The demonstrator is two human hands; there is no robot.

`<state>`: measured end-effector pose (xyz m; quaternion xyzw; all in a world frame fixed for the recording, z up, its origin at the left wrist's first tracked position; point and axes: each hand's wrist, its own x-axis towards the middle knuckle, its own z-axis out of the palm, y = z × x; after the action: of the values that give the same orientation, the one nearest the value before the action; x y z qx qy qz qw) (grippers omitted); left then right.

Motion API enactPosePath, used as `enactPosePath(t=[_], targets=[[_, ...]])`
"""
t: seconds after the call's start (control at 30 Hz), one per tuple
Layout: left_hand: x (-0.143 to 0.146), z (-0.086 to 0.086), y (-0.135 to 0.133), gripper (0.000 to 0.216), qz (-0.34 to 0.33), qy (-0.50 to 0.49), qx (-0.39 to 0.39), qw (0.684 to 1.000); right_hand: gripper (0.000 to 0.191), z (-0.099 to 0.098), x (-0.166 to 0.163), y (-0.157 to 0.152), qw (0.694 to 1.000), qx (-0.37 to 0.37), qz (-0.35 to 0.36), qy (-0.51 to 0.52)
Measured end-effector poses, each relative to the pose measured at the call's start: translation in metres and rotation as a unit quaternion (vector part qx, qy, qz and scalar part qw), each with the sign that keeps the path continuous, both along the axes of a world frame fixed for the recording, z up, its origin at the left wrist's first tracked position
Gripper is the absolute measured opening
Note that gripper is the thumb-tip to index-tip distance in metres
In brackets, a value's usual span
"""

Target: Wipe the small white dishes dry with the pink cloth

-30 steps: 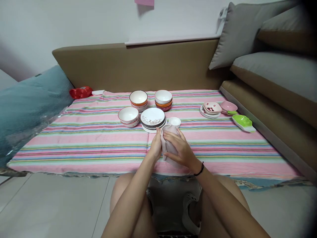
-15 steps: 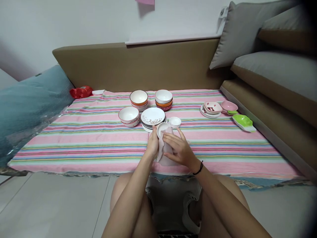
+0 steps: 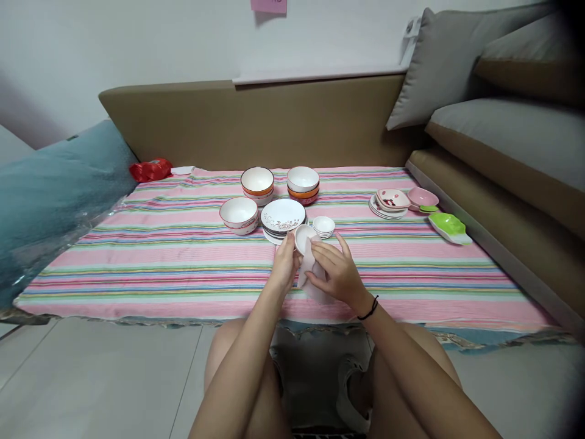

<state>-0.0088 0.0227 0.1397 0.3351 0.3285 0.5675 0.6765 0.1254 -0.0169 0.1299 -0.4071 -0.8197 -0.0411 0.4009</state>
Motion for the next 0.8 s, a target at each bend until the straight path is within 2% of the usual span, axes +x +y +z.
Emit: enactPosePath(t=[0.1,0.33,0.43,0.6,0.8], targets=[[-0.0006,0.0024,0.0000,0.040,0.005,-0.016,0.017,1.000,0.037,-0.0009,-0.0014,-0.0010,0.998,-0.015,0.038,0.038],[-0.0028,0.0025,-0.0022,0.042,-0.074,-0.003,0.009,0.997,0.054,-0.0020,-0.0042,-0.0029,0.992,-0.043,0.093,0.071],[-0.0014,0.0026,-0.0026,0.042,-0.066,-0.009,0.001,0.998,0.055,-0.0006,-0.0047,-0.0033,0.993,-0.049,0.084,0.070],[-0.0008,0.0016,0.0000,0.043,-0.026,-0.009,-0.017,0.999,0.040,0.0004,-0.0012,-0.0035,0.996,-0.055,0.048,0.060],[-0.0070,0.0006,0.0042,0.044,-0.045,0.009,-0.016,0.999,0.030,0.0005,0.0011,-0.0018,1.000,-0.029,0.001,-0.007]])
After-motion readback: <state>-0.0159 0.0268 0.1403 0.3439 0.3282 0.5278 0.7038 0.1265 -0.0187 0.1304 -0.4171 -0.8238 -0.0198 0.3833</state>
